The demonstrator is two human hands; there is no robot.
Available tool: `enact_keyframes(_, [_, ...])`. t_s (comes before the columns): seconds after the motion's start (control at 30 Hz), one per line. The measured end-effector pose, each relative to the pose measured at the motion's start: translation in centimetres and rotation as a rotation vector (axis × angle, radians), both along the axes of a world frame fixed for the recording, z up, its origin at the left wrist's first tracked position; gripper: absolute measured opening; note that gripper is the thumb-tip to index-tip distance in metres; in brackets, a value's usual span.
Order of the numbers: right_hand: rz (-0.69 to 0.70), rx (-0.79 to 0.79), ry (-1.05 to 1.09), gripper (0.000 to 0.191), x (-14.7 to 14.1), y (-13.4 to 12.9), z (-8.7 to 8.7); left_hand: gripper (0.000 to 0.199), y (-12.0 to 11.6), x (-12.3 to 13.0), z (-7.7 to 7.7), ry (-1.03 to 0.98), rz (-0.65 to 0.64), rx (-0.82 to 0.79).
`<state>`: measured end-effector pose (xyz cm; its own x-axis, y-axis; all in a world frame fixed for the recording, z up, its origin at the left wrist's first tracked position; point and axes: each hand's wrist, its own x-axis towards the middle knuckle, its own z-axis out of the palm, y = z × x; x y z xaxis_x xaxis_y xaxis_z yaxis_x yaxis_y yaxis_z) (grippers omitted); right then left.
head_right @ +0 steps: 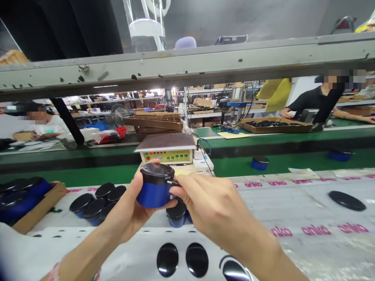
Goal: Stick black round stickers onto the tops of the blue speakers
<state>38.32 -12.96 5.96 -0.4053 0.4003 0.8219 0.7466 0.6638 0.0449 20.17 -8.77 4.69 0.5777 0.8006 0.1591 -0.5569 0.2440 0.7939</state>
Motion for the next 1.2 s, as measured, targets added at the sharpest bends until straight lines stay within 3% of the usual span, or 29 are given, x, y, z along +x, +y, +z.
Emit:
enact_keyframes(0.17, [-0.094,0.059,-0.078,0.008,0.0,-0.2,-0.4,0.056,0.1,0.3,-0.6,0.164,0.158,0.137])
enact_keyframes(0.3, [-0.215,0.149,-0.124,0.006,-0.6,-0.3,-0.9,0.052,0.1,0.2,-1.1,0.337,0.385,0.465])
enact_keyframes(0.37, [-0.201,0.181,-0.107,0.007,-0.8,-0.1,-1.2,0.051,0.2,-0.1,-1.5,0.424,0.496,0.630])
enact_keyframes(0.47, [-0.044,0.006,-0.005,0.012,-0.5,0.8,-1.4,0.060,0.4,-0.6,-1.8,0.546,0.624,0.865])
enact_keyframes(0.6, [0.188,-0.342,0.123,0.017,0.2,2.1,-1.5,0.066,0.6,-1.2,-1.1,0.687,0.862,1.350])
enact_keyframes(0.73, [0.229,-0.424,0.170,0.012,0.4,2.8,-1.9,0.054,0.3,-1.7,-0.3,0.683,0.985,1.684])
enact_keyframes(0.83, [0.242,-0.402,0.164,0.010,0.4,2.9,-2.2,0.040,0.0,-2.0,-0.3,0.557,0.925,1.774])
enact_keyframes(0.97, [0.220,-0.333,0.133,0.010,0.5,2.9,-2.5,0.030,-0.5,-2.2,-0.5,0.577,0.888,1.809])
enact_keyframes(1.2, [0.224,-0.322,0.132,0.012,0.2,2.8,-2.8,0.044,-0.7,-2.0,-0.4,0.644,0.938,1.731])
